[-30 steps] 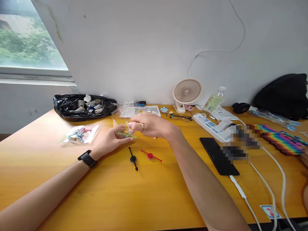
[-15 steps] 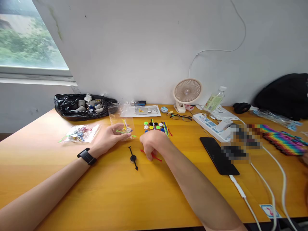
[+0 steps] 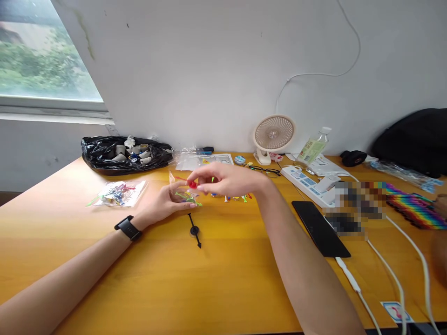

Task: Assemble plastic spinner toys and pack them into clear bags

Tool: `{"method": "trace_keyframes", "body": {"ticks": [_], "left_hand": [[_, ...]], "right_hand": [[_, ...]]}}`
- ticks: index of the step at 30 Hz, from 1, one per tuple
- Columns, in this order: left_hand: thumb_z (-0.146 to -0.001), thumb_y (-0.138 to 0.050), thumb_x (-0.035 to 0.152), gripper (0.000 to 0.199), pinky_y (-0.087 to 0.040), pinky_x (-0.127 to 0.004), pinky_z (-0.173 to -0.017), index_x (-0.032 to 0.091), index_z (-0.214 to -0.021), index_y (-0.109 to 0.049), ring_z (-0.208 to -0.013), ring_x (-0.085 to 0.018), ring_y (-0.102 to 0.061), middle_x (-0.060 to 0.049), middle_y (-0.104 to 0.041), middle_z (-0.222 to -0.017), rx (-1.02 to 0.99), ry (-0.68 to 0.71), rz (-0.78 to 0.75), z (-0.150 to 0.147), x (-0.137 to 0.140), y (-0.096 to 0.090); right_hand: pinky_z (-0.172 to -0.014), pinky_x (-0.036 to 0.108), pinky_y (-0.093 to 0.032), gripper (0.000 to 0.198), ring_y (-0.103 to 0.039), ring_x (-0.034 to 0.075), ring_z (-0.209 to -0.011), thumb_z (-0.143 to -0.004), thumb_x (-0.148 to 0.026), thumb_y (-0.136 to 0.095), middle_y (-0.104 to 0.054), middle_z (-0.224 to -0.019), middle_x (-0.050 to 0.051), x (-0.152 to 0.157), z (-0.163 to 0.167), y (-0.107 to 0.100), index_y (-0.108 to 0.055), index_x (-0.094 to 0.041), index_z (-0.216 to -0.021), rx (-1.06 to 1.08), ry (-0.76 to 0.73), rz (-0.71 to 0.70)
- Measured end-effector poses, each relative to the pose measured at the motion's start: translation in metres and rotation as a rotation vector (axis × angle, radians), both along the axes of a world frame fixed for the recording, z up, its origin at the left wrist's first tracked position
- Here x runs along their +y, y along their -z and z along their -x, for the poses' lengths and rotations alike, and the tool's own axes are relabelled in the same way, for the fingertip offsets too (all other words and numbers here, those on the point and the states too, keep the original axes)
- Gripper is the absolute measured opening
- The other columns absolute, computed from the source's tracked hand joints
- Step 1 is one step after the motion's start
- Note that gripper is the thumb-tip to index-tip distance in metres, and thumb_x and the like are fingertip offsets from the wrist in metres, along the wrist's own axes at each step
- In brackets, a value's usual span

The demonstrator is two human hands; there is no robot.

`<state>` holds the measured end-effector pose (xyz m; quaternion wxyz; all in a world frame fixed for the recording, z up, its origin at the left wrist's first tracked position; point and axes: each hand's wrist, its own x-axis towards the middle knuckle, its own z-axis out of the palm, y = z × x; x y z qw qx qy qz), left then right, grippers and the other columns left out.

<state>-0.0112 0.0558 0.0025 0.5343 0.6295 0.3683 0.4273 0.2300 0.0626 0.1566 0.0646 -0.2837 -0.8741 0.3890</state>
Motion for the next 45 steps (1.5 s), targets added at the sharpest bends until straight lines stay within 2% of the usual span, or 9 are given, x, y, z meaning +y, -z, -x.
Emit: {"method": "trace_keyframes", "body": {"ticks": [3,6,10,13,22,28,33,39,45], "left_hand": [[-0.070,-0.095,0.040,0.069,-0.066,-0.037,-0.080,0.015,-0.126,-0.062,-0.087,-0.025,-0.079,-0.009,-0.081,-0.103,0.009,-0.034,-0.003,-0.001,0.000,0.004],[-0.072,-0.093,0.042,0.067,-0.066,-0.041,-0.086,0.016,-0.126,-0.063,-0.092,-0.027,-0.080,-0.009,-0.081,-0.108,0.005,-0.055,-0.044,-0.002,-0.001,0.006],[-0.076,-0.091,0.043,0.061,-0.066,-0.040,-0.089,0.017,-0.124,-0.065,-0.098,-0.027,-0.079,-0.010,-0.079,-0.116,0.066,-0.108,-0.152,-0.004,-0.004,0.006],[-0.076,-0.091,0.044,0.062,-0.065,-0.039,-0.086,0.018,-0.126,-0.066,-0.096,-0.026,-0.078,-0.011,-0.077,-0.120,0.140,-0.165,-0.213,-0.004,-0.005,0.009],[-0.082,-0.086,0.045,0.047,-0.064,-0.038,-0.083,0.015,-0.116,-0.073,-0.096,-0.027,-0.076,-0.012,-0.078,-0.114,0.139,-0.042,-0.212,-0.008,-0.010,-0.002],[-0.082,-0.084,0.047,0.044,-0.063,-0.033,-0.076,0.015,-0.109,-0.072,-0.093,-0.026,-0.076,-0.011,-0.079,-0.109,0.093,-0.006,-0.183,-0.007,-0.010,-0.004],[-0.080,-0.085,0.050,0.042,-0.058,-0.030,-0.068,0.015,-0.097,-0.071,-0.080,-0.022,-0.072,-0.008,-0.078,-0.094,0.123,0.009,-0.178,-0.007,-0.009,-0.006],[-0.079,-0.085,0.050,0.041,-0.048,-0.025,-0.059,0.015,-0.078,-0.065,-0.065,-0.014,-0.059,-0.001,-0.067,-0.074,0.128,0.003,-0.184,-0.006,-0.008,-0.006],[-0.080,-0.084,0.053,0.041,-0.046,-0.025,-0.055,0.016,-0.085,-0.067,-0.064,-0.015,-0.057,-0.002,-0.066,-0.073,0.147,-0.038,-0.210,-0.005,-0.006,-0.001]], "right_hand": [[-0.067,0.025,-0.044,0.024,-0.058,0.015,-0.080,-0.102,-0.029,-0.052,-0.067,-0.096,0.004,-0.008,0.000,-0.008,-0.065,-0.020,-0.120,0.112,0.209,-0.170],[-0.065,0.027,-0.038,0.019,-0.054,0.015,-0.075,-0.103,-0.026,-0.050,-0.066,-0.088,0.003,-0.014,0.006,-0.010,-0.065,-0.019,-0.112,0.171,0.386,-0.375],[-0.064,0.029,-0.032,0.018,-0.049,0.014,-0.069,-0.101,-0.024,-0.051,-0.064,-0.080,0.002,-0.020,0.017,-0.010,-0.068,-0.018,-0.098,0.117,0.437,-0.586],[-0.067,0.030,-0.031,0.022,-0.051,0.015,-0.073,-0.100,-0.019,-0.050,-0.066,-0.088,0.005,-0.023,0.026,-0.008,-0.070,-0.017,-0.093,0.053,0.426,-0.666],[-0.071,0.029,-0.032,0.019,-0.056,0.017,-0.081,-0.098,-0.011,-0.047,-0.069,-0.095,0.007,-0.027,0.049,0.011,-0.065,-0.016,-0.105,-0.011,0.284,-0.664],[-0.072,0.029,-0.031,0.015,-0.055,0.017,-0.080,-0.098,-0.014,-0.051,-0.068,-0.088,0.005,-0.026,0.056,0.014,-0.064,-0.017,-0.091,-0.019,0.267,-0.693],[-0.075,0.029,-0.033,0.020,-0.056,0.016,-0.082,-0.096,-0.011,-0.050,-0.071,-0.091,0.005,-0.023,0.051,0.014,-0.068,-0.017,-0.093,0.048,0.206,-0.599],[-0.086,0.032,-0.032,0.024,-0.058,0.017,-0.084,-0.095,-0.007,-0.049,-0.072,-0.086,0.002,-0.023,0.047,0.012,-0.070,-0.019,-0.095,-0.025,0.115,-0.551],[-0.088,0.032,-0.033,0.022,-0.059,0.016,-0.081,-0.097,-0.009,-0.049,-0.073,-0.090,0.001,-0.025,0.054,0.017,-0.066,-0.020,-0.107,0.044,0.155,-0.515]]}}
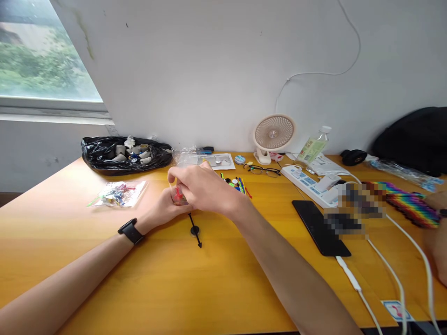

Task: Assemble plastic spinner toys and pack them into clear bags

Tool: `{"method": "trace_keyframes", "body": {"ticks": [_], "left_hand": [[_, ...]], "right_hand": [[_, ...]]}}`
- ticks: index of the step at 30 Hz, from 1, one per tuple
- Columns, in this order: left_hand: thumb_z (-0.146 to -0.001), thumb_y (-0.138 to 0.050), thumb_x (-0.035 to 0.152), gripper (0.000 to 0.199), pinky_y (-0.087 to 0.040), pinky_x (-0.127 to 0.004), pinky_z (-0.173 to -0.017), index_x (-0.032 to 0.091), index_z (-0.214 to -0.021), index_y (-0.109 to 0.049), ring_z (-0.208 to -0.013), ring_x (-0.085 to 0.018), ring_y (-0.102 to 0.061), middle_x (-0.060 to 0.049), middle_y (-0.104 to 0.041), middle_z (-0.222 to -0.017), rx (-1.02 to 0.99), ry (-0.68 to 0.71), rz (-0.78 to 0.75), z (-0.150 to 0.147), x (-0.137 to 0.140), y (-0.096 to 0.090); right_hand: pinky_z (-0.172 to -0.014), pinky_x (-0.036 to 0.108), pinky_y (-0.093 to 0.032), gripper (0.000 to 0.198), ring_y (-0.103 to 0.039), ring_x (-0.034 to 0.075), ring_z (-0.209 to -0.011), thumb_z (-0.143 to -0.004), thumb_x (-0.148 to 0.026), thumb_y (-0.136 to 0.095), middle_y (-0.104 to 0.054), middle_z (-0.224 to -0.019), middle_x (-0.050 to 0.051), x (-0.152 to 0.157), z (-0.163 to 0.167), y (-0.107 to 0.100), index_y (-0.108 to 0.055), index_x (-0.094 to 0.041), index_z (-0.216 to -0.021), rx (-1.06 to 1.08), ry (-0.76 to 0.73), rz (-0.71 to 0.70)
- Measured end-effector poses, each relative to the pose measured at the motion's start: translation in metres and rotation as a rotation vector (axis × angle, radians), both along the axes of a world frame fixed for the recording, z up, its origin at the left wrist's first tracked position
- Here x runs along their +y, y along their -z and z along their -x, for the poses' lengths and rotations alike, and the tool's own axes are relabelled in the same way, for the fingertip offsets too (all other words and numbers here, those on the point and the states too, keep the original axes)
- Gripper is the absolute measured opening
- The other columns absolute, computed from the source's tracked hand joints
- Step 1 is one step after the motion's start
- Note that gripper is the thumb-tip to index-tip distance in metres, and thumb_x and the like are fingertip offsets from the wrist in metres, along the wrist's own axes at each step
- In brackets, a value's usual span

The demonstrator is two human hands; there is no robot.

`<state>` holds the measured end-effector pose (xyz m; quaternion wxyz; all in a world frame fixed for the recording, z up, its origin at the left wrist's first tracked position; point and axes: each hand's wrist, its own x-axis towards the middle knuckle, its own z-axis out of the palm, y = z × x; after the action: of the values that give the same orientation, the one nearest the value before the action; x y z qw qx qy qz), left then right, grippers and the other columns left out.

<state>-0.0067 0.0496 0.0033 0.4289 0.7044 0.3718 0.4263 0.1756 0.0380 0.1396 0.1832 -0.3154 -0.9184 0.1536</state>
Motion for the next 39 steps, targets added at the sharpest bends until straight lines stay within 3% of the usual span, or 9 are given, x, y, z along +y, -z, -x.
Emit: {"method": "trace_keyframes", "body": {"ticks": [5,8,12,16,23,27,32,36,39], "left_hand": [[-0.080,-0.085,0.049,0.042,-0.049,-0.026,-0.059,0.016,-0.100,-0.070,-0.067,-0.016,-0.061,-0.002,-0.070,-0.078,-0.041,-0.051,0.010,0.001,-0.001,-0.010],[-0.079,-0.085,0.047,0.041,-0.052,-0.026,-0.061,0.016,-0.101,-0.071,-0.073,-0.018,-0.065,-0.004,-0.073,-0.083,-0.061,-0.140,-0.005,0.004,0.002,-0.014],[-0.077,-0.085,0.042,0.033,-0.053,-0.026,-0.066,0.015,-0.090,-0.073,-0.081,-0.020,-0.069,-0.006,-0.075,-0.092,-0.042,-0.066,-0.020,0.008,0.009,-0.006],[-0.074,-0.088,0.042,0.037,-0.055,-0.026,-0.067,0.014,-0.093,-0.075,-0.082,-0.022,-0.071,-0.007,-0.078,-0.094,-0.045,-0.088,0.038,0.010,0.013,0.004],[-0.075,-0.087,0.057,0.053,-0.053,-0.027,-0.056,0.014,-0.105,-0.079,-0.069,-0.022,-0.069,-0.004,-0.075,-0.074,-0.052,-0.117,0.124,0.011,0.012,0.002],[-0.086,-0.075,0.063,0.054,-0.050,-0.024,-0.057,0.013,-0.103,-0.080,-0.069,-0.018,-0.066,-0.007,-0.077,-0.081,-0.086,-0.107,0.158,0.009,0.010,-0.003],[-0.086,-0.076,0.065,0.060,-0.052,-0.026,-0.067,0.011,-0.111,-0.076,-0.077,-0.019,-0.067,-0.010,-0.078,-0.091,-0.184,-0.104,0.238,0.007,0.009,-0.004],[-0.086,-0.072,0.070,0.060,-0.047,-0.024,-0.065,0.012,-0.101,-0.077,-0.073,-0.016,-0.063,-0.007,-0.074,-0.085,-0.163,-0.111,0.204,0.009,0.011,-0.003],[-0.084,-0.066,0.078,0.066,-0.037,-0.023,-0.055,0.012,-0.082,-0.073,-0.059,-0.012,-0.050,-0.002,-0.064,-0.068,-0.148,-0.153,0.174,0.010,0.015,0.000]], "right_hand": [[-0.089,0.033,-0.035,0.012,-0.057,0.020,-0.095,-0.096,-0.015,-0.052,-0.070,-0.099,0.005,-0.005,-0.003,-0.010,-0.064,-0.019,-0.097,0.154,0.093,-0.152],[-0.074,0.030,-0.038,0.010,-0.055,0.017,-0.084,-0.099,-0.024,-0.054,-0.067,-0.092,0.004,-0.010,-0.008,-0.017,-0.062,-0.019,-0.096,0.200,0.025,-0.004],[-0.060,0.028,-0.035,0.012,-0.054,0.014,-0.070,-0.095,-0.029,-0.063,-0.064,-0.083,0.002,-0.010,-0.007,-0.003,-0.063,-0.019,-0.088,-0.175,-0.054,0.287],[-0.057,0.029,-0.036,0.013,-0.058,0.018,-0.070,-0.082,-0.020,-0.075,-0.063,-0.081,0.005,-0.004,0.007,0.027,-0.062,-0.018,-0.082,-0.510,0.078,0.314],[-0.060,0.026,-0.037,0.029,-0.060,0.018,-0.076,-0.072,-0.005,-0.073,-0.068,-0.086,0.002,0.001,0.022,0.053,-0.066,-0.019,-0.096,-0.465,-0.017,0.394],[-0.061,0.026,-0.037,0.024,-0.060,0.018,-0.079,-0.078,-0.009,-0.068,-0.069,-0.090,0.003,0.002,0.018,0.050,-0.067,-0.019,-0.099,-0.504,-0.108,0.424],[-0.066,0.024,-0.041,0.030,-0.062,0.017,-0.088,-0.081,-0.012,-0.066,-0.071,-0.102,0.002,0.011,0.006,0.042,-0.070,-0.020,-0.110,-0.504,-0.287,0.460],[-0.063,0.024,-0.040,0.019,-0.061,0.015,-0.081,-0.077,-0.015,-0.075,-0.071,-0.095,0.001,0.011,0.010,0.048,-0.072,-0.018,-0.096,-0.582,-0.337,0.470],[-0.058,0.025,-0.038,0.008,-0.059,0.013,-0.070,-0.079,-0.011,-0.071,-0.070,-0.083,0.000,0.008,0.017,0.055,-0.069,-0.016,-0.084,-0.628,-0.287,0.456]]}}
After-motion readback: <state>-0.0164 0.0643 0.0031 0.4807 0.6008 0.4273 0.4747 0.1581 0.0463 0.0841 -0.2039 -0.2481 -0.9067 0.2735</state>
